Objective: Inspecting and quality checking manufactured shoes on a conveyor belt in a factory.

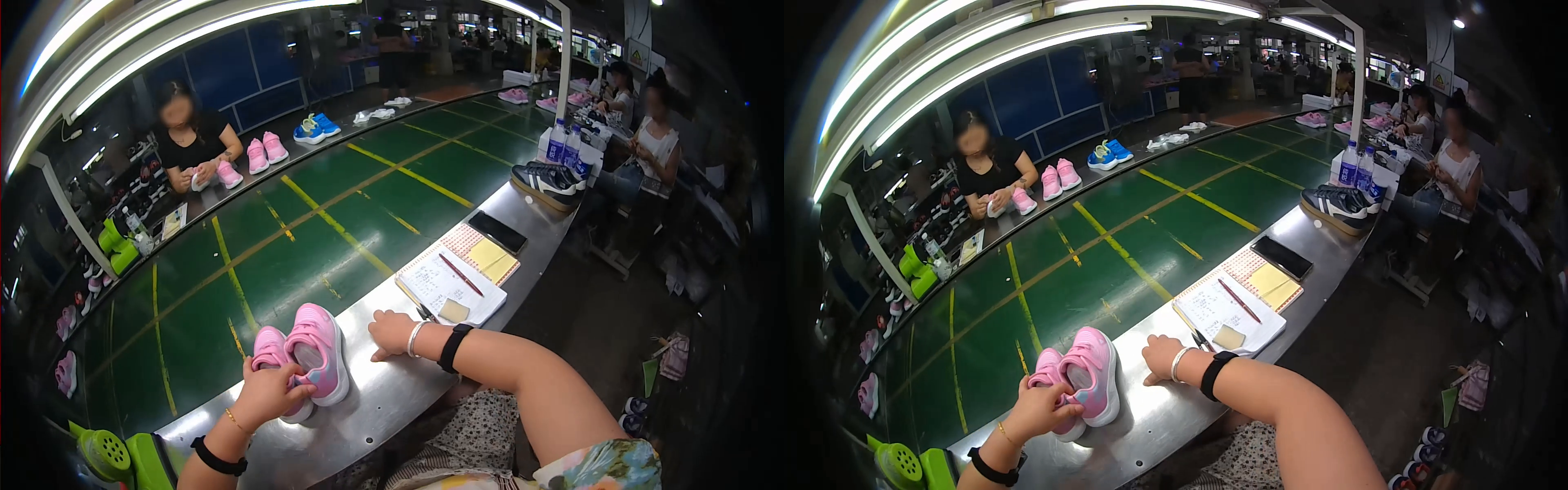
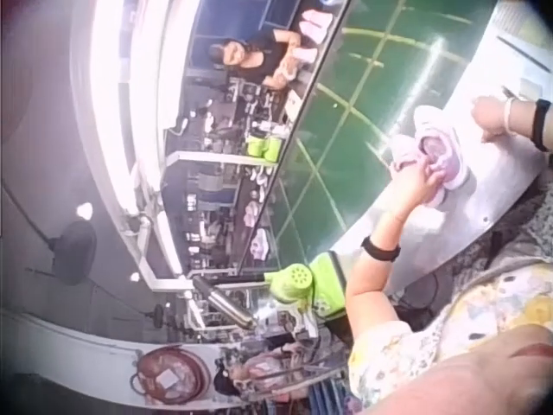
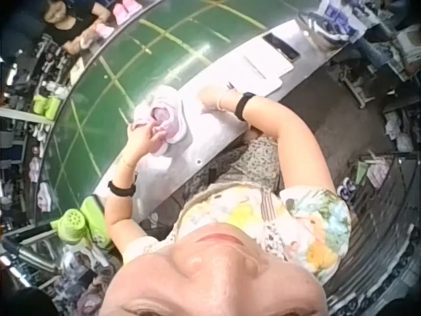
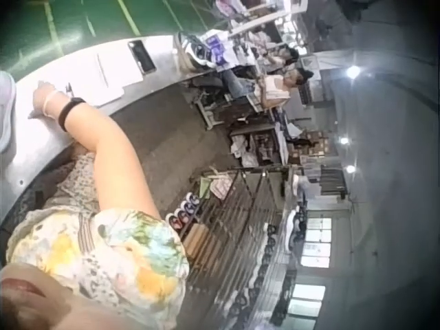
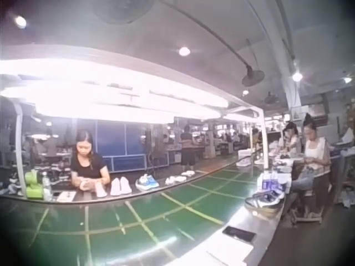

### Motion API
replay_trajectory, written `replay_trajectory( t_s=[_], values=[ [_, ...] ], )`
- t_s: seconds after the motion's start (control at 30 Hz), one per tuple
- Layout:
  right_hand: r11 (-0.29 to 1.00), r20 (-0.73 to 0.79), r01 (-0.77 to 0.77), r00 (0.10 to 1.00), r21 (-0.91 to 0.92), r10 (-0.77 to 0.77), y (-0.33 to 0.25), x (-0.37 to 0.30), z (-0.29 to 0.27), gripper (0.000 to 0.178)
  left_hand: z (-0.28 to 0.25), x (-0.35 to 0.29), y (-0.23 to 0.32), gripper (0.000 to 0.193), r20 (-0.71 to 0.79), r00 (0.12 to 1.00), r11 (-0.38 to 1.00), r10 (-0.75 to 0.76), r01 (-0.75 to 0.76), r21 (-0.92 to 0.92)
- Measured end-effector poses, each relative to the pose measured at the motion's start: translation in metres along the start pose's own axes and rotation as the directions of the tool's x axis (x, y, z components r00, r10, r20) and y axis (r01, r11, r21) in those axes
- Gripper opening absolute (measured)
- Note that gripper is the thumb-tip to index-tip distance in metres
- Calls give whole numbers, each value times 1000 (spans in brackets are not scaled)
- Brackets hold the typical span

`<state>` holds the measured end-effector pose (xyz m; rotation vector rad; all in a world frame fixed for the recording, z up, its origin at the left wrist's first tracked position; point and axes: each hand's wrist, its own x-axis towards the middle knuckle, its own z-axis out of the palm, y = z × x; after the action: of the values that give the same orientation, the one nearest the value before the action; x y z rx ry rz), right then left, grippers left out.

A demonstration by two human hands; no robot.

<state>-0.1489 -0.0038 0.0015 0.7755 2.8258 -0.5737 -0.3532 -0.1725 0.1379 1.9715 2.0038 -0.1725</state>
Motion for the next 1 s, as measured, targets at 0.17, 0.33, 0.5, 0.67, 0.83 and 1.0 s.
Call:
replay_trajectory(
  t_s=[0.17, 0.33, 0.5, 0.67, 0.83, 1.0],
  values=[
    [911, -77, 160, 987, 381, -142, -25, -36, 23, 41, 34, -55, 40, 38, -40, 993, 993, 107, -105, 53],
    [622, -285, 115, 942, 775, 180, -57, -58, 44, 47, 55, -79, 30, 32, -522, 840, 907, -149, -95, -411],
    [359, -211, 135, 960, 923, 181, -80, -69, 52, 63, 88, -75, 11, 52, -233, 836, 507, -496, 62, -860],
    [179, -203, 155, 935, 972, 291, -91, -76, 50, 54, 113, -70, 11, 48, -163, 815, 150, -557, -95, -984],
    [-543, -76, 172, 978, 822, 194, -89, -86, 56, 38, 119, -83, 12, 36, 53, 828, -544, -558, -317, -777],
    [-696, -23, 125, 988, 707, 154, -103, -94, 68, 38, 123, -88, 25, 41, -51, 899, -652, -435, -354, -670]
  ],
)
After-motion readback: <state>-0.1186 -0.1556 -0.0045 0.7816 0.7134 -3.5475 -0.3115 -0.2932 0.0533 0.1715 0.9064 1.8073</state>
